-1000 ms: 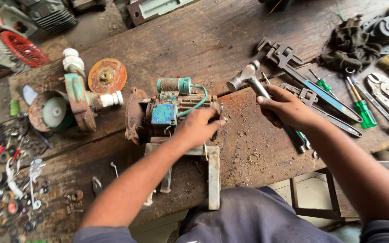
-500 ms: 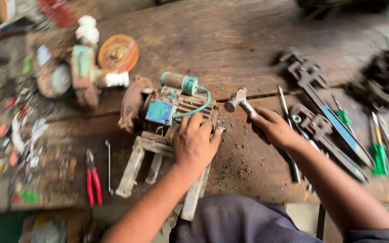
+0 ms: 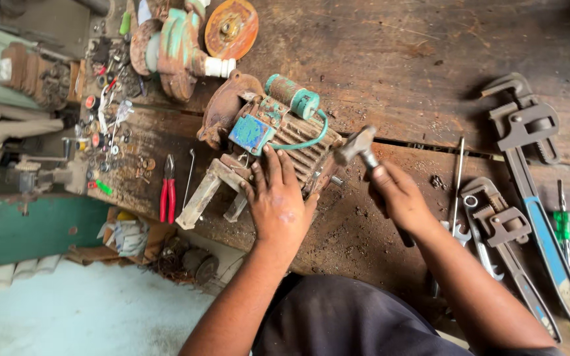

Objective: The person works on an electric motor clamped to a stand on a cluttered workbench. They unscrew a fastener with a screwdriver, reposition the motor, tap and drive parts with a hammer, and tighten components using a wrench while steadying the motor with the other hand.

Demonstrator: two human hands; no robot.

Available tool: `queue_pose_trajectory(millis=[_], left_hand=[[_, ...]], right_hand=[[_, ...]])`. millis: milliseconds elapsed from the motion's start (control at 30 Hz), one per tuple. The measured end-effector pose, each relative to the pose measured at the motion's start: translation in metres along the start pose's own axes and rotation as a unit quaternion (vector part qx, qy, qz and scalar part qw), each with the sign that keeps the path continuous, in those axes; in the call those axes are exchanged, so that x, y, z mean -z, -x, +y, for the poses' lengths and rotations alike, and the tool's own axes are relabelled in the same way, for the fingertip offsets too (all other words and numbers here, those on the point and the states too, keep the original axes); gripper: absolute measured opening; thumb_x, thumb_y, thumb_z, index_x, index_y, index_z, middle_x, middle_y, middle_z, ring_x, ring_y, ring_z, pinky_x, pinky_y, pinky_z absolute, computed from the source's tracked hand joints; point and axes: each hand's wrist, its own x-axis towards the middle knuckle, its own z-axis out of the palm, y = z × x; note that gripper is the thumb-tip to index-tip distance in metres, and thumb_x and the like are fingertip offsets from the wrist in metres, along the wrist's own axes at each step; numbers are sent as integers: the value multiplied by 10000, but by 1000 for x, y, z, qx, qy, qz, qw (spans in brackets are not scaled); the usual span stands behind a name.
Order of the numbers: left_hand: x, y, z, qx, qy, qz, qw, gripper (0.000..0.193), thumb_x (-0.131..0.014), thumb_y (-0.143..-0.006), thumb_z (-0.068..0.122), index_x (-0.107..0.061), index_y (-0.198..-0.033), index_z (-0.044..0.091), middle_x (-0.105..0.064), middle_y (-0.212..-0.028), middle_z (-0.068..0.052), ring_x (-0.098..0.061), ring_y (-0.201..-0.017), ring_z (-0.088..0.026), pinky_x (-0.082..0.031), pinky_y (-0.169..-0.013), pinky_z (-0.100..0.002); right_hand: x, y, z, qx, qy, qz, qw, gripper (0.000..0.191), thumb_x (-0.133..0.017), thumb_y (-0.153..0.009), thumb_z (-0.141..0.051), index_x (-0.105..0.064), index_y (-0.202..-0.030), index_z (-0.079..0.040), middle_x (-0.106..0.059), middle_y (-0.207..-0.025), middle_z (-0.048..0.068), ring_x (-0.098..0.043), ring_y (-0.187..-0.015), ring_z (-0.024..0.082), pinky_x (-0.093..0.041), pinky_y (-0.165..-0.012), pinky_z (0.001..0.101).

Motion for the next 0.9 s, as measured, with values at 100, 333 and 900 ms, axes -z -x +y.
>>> queue_pose_trajectory(millis=[100,333,900], left_hand=[[-3,-3,-1,1,-11,-33,999,1057,-822,-763,476,-295,-1522,-38,-215,-1615,-289,-334,-1420,-537,-314,-1083,-704],[4,-6,-1,-9,-30,-79,996,1042,-806,-791,459,-276,-1522,-61,-194,-1603,-335,-324,-1421,-551,-319,-1064,-731],[-5,-1,-2,-13,-24,-23,999,1021,-820,-761,421,-318,-1502,-73,-254,-1586,-332,-365,-1392,-548,-331,-1050,-728]], right_hand=[[3,-4,-5,32,-6,21,999,362,-425,-1077,-400,-588,-1033,-80,-536,-663,10,-441,-497,93,-357,-431,264],[-5,-2,0,-2,-147,22,989,349,-431,-1094,-404,-503,-1009,-74,-516,-698,27,-442,-498,112,-368,-424,278],[-7,-3,14,-32,-97,-28,994,288,-471,-1045,-391,-523,-972,-118,-500,-679,18,-433,-503,123,-354,-426,294]])
